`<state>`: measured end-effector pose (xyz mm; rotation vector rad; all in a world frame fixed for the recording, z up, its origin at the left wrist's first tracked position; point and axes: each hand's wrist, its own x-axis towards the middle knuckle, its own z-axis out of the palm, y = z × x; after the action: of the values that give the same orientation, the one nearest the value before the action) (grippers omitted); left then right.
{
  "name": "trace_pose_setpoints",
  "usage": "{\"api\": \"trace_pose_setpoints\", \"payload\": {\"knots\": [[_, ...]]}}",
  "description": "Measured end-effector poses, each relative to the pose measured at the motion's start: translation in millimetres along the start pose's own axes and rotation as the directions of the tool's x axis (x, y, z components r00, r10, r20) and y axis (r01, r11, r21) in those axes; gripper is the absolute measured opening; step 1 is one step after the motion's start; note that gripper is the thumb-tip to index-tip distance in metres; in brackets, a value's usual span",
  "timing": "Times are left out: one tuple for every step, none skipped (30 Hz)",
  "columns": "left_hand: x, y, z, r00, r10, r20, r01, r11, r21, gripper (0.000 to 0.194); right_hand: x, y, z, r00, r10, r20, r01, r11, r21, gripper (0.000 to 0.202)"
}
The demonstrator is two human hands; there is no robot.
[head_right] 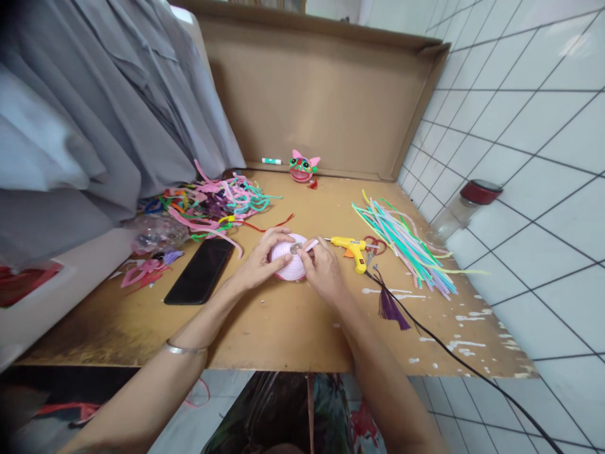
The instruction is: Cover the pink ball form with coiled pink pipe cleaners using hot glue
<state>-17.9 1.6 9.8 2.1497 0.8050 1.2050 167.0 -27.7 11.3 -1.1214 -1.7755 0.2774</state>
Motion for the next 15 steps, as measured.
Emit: {"api": "trace_pose_setpoints", "payload": {"knots": [[-0.2, -0.6, 0.4, 1.0, 0.001, -0.002, -0.001, 1.0, 0.012, 0.034, 0.0, 0.5, 0.0, 1.0, 0.0, -0.001, 0.0, 1.0, 0.0, 0.014], [-0.3, -0.8, 0.7, 1.0, 0.004, -0.003, -0.004, 1.0, 0.026, 0.035, 0.1, 0.9, -0.1, 1.0, 0.001, -0.001, -0.001, 1.0, 0.003, 0.014], [-0.4, -0.8, 1.0, 1.0, 0.009, -0.003, -0.009, 0.999, 0.046, 0.035, 0.3, 1.4, -0.2, 1.0, 0.002, -0.002, -0.002, 1.0, 0.006, 0.013], [-0.5, -0.5, 1.1, 1.0, 0.015, -0.006, -0.015, 0.997, 0.075, 0.035, 0.4, 1.8, -0.3, 1.0, 0.006, -0.004, -0.006, 1.0, 0.01, 0.013], [-0.6, 0.1, 1.2, 1.0, 0.022, -0.01, -0.021, 0.994, 0.108, 0.035, 0.6, 2.1, -0.4, 1.0, 0.012, -0.007, -0.011, 1.0, 0.016, 0.012], [-0.7, 0.8, 1.1, 1.0, 0.027, -0.014, -0.025, 0.99, 0.141, 0.034, 0.7, 2.4, -0.5, 1.0, 0.018, -0.01, -0.017, 1.0, 0.023, 0.012], [-0.9, 1.4, 1.1, 0.999, 0.032, -0.018, -0.028, 0.986, 0.167, 0.034, 0.8, 2.7, -0.6, 1.0, 0.023, -0.013, -0.022, 0.999, 0.031, 0.012], [-1.1, 1.9, 1.1, 0.999, 0.037, -0.023, -0.032, 0.983, 0.181, 0.034, 0.9, 3.0, -0.7, 1.0, 0.026, -0.015, -0.025, 0.999, 0.038, 0.012], [-1.4, 2.2, 1.3, 0.999, 0.043, -0.027, -0.037, 0.983, 0.182, 0.034, 1.0, 3.4, -0.7, 0.999, 0.028, -0.017, -0.027, 0.999, 0.044, 0.012], [-1.8, 2.4, 1.6, 0.998, 0.05, -0.033, -0.044, 0.984, 0.173, 0.034, 1.0, 3.7, -0.6, 0.999, 0.029, -0.019, -0.028, 0.998, 0.049, 0.013], [-2.1, 2.4, 2.1, 0.997, 0.058, -0.042, -0.05, 0.986, 0.16, 0.034, 0.9, 4.0, -0.5, 0.999, 0.032, -0.021, -0.031, 0.998, 0.051, 0.013], [-2.5, 2.3, 2.7, 0.997, 0.062, -0.052, -0.054, 0.988, 0.146, 0.034, 0.8, 4.3, -0.4, 0.999, 0.037, -0.022, -0.036, 0.998, 0.052, 0.013], [-2.8, 2.2, 3.3, 0.996, 0.064, -0.062, -0.055, 0.99, 0.132, 0.033, 0.7, 4.6, -0.3, 0.999, 0.043, -0.024, -0.042, 0.998, 0.052, 0.013], [-3.1, 2.3, 4.0, 0.996, 0.062, -0.071, -0.054, 0.992, 0.117, 0.033, 0.6, 4.8, -0.1, 0.998, 0.049, -0.025, -0.048, 0.998, 0.052, 0.014], [-3.4, 2.5, 4.6, 0.995, 0.059, -0.082, -0.05, 0.993, 0.104, 0.032, 0.5, 5.0, 0.0, 0.998, 0.053, -0.025, -0.052, 0.997, 0.052, 0.014]]}}
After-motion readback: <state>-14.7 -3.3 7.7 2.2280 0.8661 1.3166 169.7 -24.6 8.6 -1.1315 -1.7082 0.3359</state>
